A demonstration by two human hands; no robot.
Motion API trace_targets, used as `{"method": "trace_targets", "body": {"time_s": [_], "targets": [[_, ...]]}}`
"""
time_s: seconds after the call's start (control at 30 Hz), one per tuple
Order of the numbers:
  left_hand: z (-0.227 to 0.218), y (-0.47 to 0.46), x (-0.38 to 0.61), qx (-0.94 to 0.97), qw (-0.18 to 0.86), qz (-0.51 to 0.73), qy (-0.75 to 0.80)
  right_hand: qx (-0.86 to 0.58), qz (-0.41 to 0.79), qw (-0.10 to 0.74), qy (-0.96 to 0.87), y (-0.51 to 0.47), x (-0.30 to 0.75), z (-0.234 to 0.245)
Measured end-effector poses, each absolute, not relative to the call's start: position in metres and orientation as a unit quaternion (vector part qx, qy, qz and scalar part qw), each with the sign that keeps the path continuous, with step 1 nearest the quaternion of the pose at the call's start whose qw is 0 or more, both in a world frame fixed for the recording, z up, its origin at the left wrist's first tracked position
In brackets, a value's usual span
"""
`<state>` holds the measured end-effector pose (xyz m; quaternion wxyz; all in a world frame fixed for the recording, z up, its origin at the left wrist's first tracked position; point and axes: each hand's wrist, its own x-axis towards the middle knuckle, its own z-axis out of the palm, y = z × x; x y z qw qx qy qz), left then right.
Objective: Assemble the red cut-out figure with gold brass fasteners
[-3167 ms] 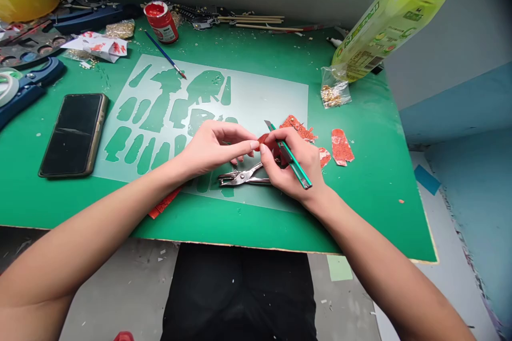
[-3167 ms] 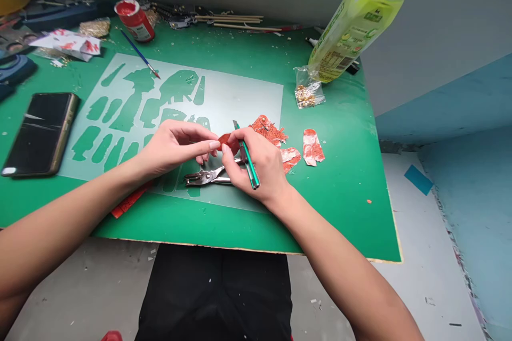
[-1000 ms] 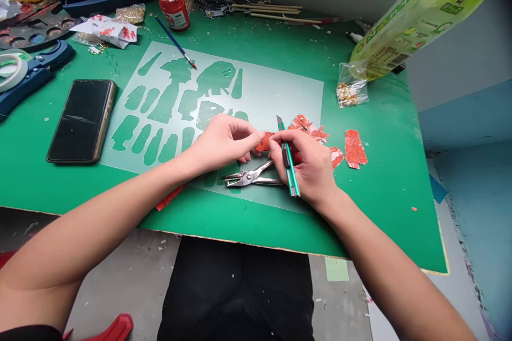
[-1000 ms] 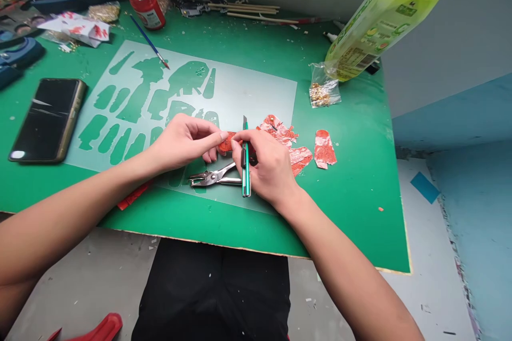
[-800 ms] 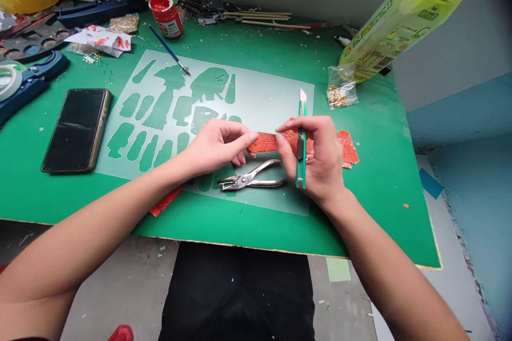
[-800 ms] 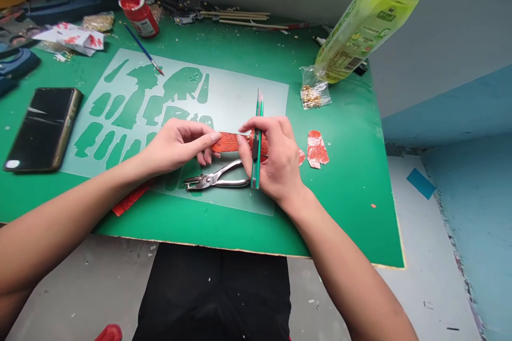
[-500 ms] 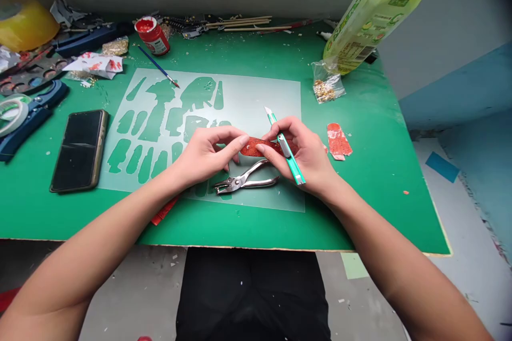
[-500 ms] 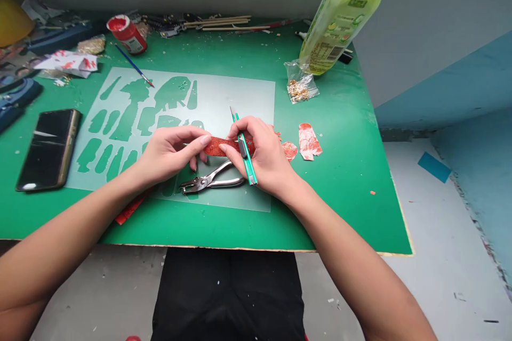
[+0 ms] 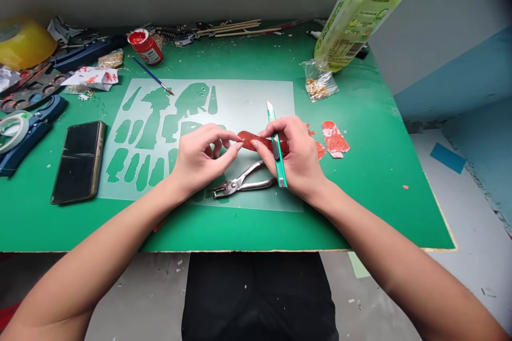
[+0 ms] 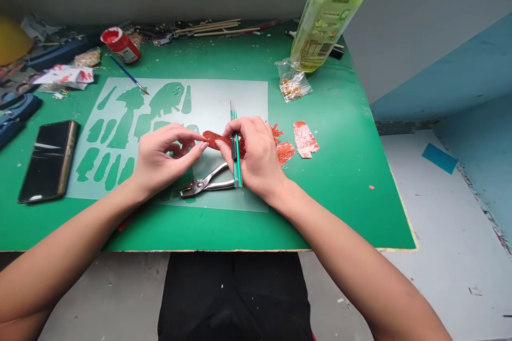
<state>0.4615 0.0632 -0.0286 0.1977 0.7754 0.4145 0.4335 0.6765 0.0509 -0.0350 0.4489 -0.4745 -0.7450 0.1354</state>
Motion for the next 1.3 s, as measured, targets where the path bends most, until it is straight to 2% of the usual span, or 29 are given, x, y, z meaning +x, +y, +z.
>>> {"method": "trace_targets", "body": {"time_s": [0.47, 0.77, 1.17, 1.3], "targets": [[-0.024, 0.062, 0.462, 0.758, 0.247, 0.406, 0.446, -0.470, 0.127, 0.427, -0.762, 0.050, 0.675, -0.035], [-0.022, 0.062, 0.461, 0.749, 0.283, 0.393, 0.452, -0.457, 0.142, 0.458, -0.749, 0.050, 0.675, -0.034], [-0.022, 0.066, 0.456, 0.666, 0.331, 0.435, 0.507, -0.487, 0.155, 0.458, -0.728, 0.052, 0.679, -0.034], [-0.018, 0.069, 0.452, 0.641, 0.311, 0.478, 0.514, -0.491, 0.200, 0.471, -0.705, 0.055, 0.680, -0.039]]}}
